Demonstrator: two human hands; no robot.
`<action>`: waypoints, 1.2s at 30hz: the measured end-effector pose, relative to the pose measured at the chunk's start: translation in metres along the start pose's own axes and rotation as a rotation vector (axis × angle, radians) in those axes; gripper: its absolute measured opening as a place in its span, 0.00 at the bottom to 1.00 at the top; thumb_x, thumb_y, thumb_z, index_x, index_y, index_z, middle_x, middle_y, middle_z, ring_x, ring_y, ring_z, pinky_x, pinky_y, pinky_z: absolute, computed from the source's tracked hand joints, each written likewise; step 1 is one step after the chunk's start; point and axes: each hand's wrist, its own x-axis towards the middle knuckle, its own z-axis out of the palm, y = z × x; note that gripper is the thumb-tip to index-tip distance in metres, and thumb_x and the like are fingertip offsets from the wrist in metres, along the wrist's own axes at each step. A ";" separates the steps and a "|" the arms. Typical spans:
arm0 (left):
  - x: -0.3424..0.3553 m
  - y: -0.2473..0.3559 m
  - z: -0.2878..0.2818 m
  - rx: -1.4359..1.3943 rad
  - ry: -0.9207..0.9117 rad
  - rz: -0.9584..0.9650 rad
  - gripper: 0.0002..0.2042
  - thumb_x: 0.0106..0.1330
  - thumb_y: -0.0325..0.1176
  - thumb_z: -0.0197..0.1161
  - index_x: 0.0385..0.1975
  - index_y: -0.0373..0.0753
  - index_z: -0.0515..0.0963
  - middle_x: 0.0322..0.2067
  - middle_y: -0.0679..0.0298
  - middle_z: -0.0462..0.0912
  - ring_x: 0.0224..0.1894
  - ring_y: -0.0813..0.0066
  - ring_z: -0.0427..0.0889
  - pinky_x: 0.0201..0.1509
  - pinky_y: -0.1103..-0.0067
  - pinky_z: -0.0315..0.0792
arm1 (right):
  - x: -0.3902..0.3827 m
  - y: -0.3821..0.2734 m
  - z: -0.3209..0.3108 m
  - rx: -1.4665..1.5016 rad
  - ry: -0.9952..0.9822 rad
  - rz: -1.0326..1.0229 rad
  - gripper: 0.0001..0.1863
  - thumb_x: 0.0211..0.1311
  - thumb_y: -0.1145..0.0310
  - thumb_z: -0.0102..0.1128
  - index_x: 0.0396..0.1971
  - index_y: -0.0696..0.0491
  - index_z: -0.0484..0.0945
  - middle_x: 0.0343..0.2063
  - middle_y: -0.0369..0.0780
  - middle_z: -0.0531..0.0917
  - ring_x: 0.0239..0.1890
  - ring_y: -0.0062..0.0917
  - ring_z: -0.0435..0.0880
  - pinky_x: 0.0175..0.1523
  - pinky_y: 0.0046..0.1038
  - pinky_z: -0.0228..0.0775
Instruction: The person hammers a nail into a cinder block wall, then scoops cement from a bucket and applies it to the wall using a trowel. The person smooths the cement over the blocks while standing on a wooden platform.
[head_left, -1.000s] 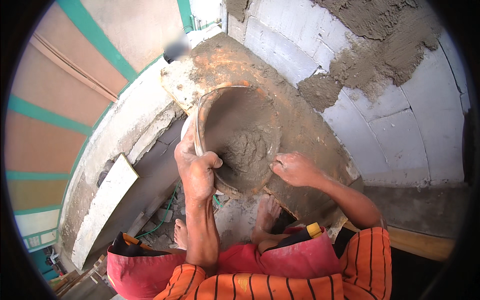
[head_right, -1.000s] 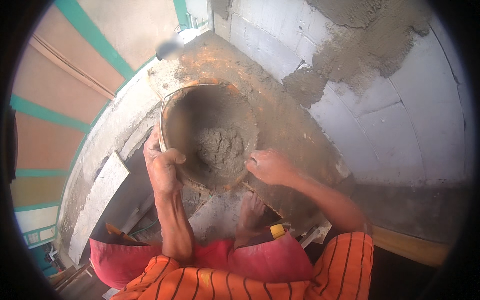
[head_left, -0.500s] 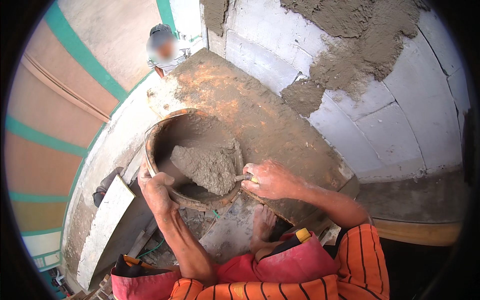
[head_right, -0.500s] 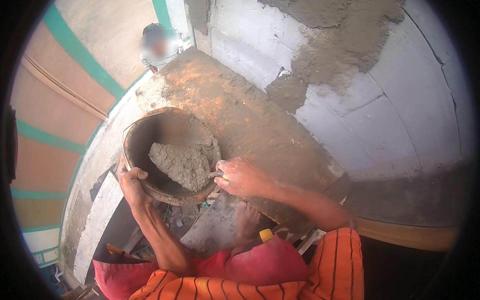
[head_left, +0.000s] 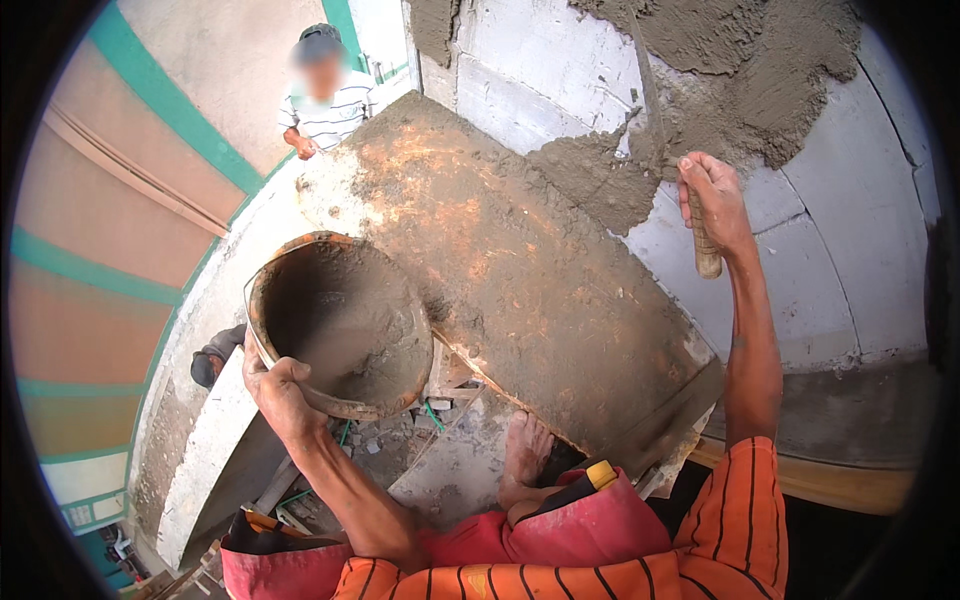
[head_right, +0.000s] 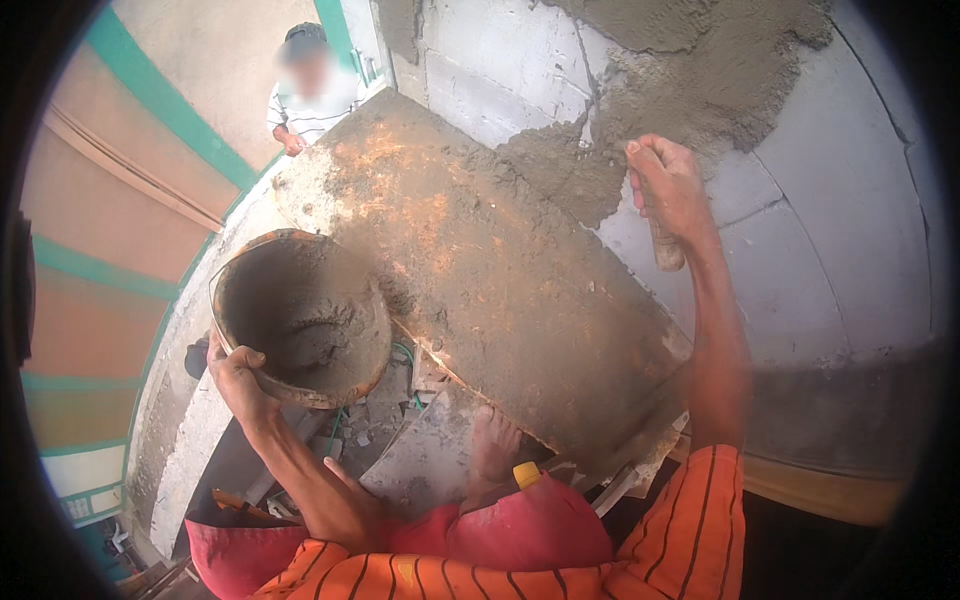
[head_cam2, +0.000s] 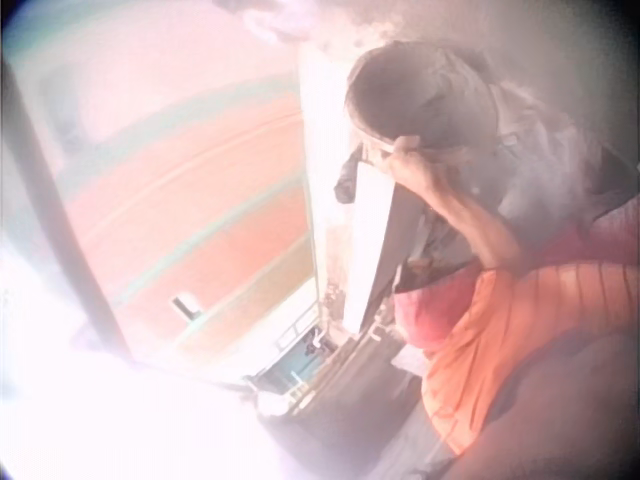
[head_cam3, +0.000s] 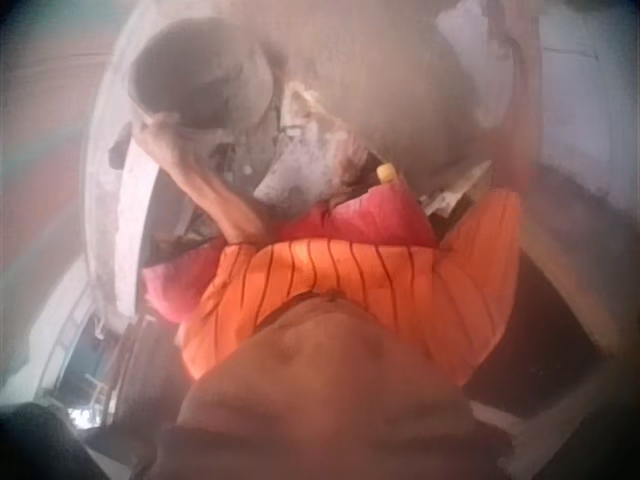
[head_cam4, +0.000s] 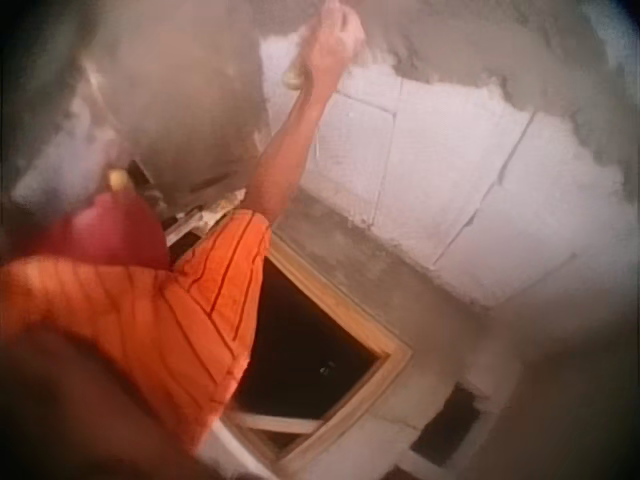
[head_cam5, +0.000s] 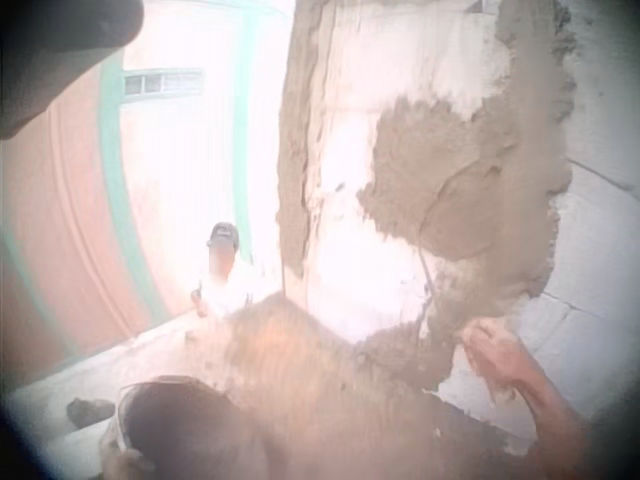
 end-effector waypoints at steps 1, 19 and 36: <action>0.001 -0.002 -0.004 0.040 -0.064 -0.009 0.37 0.35 0.18 0.44 0.57 0.28 0.69 0.42 0.61 0.78 0.36 0.79 0.76 0.36 0.88 0.69 | -0.002 -0.014 -0.005 -0.073 -0.010 -0.044 0.16 0.64 0.55 0.54 0.27 0.53 0.72 0.15 0.34 0.71 0.16 0.17 0.73 0.21 0.22 0.66; -0.038 -0.021 0.058 -0.046 -0.534 -0.003 0.41 0.31 0.18 0.48 0.59 0.24 0.68 0.55 0.56 0.73 0.59 0.68 0.68 0.63 0.83 0.59 | -0.123 0.029 0.144 -0.539 -0.925 -0.181 0.22 0.61 0.54 0.51 0.41 0.58 0.80 0.38 0.51 0.83 0.43 0.49 0.80 0.50 0.44 0.70; -0.028 -0.057 0.064 -0.350 -0.365 -0.308 0.39 0.32 0.16 0.44 0.57 0.27 0.70 0.45 0.59 0.78 0.41 0.74 0.78 0.43 0.87 0.71 | -0.115 0.043 0.093 -0.589 -0.638 -0.159 0.20 0.58 0.57 0.59 0.40 0.60 0.78 0.34 0.53 0.82 0.40 0.47 0.80 0.44 0.40 0.71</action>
